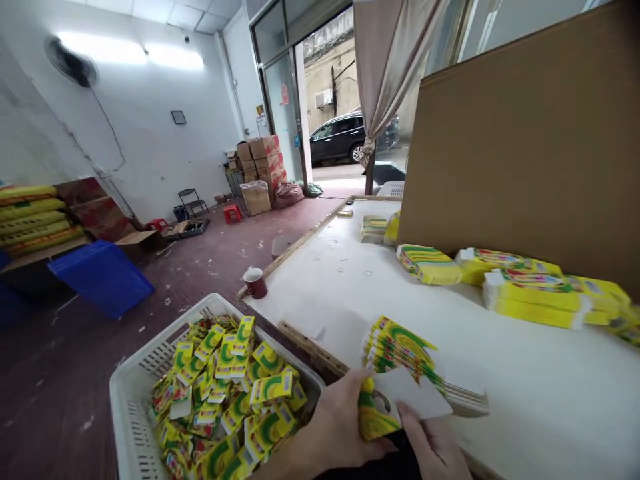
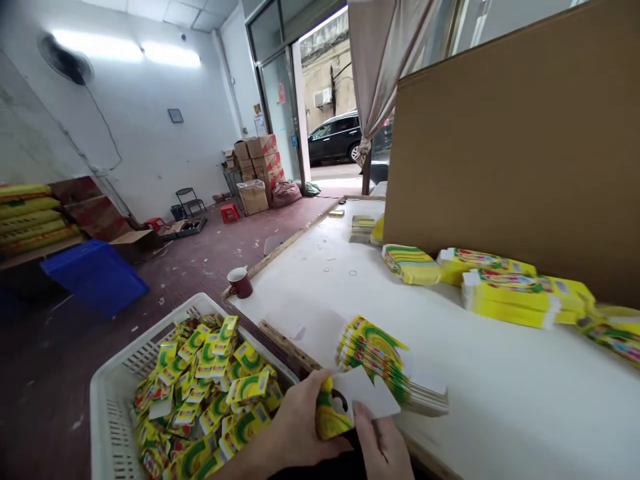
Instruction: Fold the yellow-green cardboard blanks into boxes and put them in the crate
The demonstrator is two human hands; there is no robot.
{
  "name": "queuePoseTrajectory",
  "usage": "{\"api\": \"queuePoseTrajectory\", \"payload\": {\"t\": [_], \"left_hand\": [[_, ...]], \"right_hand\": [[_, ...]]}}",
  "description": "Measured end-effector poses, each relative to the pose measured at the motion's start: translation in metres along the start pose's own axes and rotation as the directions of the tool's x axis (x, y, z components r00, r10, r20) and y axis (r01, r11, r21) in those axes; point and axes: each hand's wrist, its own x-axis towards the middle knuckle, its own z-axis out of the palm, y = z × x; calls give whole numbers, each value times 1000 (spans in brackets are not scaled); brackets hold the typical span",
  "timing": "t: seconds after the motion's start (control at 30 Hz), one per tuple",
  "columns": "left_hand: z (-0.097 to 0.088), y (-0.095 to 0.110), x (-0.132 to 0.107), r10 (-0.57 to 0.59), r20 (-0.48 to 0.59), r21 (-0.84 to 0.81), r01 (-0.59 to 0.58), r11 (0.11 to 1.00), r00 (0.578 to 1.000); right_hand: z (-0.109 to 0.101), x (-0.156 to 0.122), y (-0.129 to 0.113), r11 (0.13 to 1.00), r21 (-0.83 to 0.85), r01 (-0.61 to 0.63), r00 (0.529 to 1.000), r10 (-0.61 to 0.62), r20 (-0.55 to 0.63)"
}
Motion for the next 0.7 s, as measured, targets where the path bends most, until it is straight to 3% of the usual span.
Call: {"api": "queuePoseTrajectory", "payload": {"t": [0.1, 0.2, 0.3, 0.4, 0.47, 0.53, 0.63, 0.7], "left_hand": [[8, -4, -1, 99, 41, -21, -98, 995, 994], [16, -9, -1, 209, 91, -97, -200, 975, 974], [20, -14, 0, 142, 104, -72, -135, 988, 984], [19, -18, 4, 27, 183, 15, -30, 999, 983], [17, -20, 7, 34, 215, 19, -39, 999, 976], [13, -19, 9, 49, 178, -16, -47, 999, 983], [4, -11, 7, -20, 96, -20, 22, 1000, 995], [-6, -5, 5, -60, 96, 20, 59, 998, 994]], "right_hand": [[7, 2, -2, 993, 77, -93, 994, 88, 60], [12, 2, -1, 988, 142, -56, 994, 42, 104], [9, -1, 7, 994, 110, -5, 992, -9, 128], [1, -8, 13, 985, 10, 173, 947, -169, 274], [-3, -10, 13, 930, -100, 353, 879, -293, 378], [-6, -9, 8, 851, -199, 486, 830, -378, 410], [-8, -4, -5, 784, -270, 559, 808, -443, 387], [-10, -2, -14, 768, -297, 567, 801, -431, 414]]}}
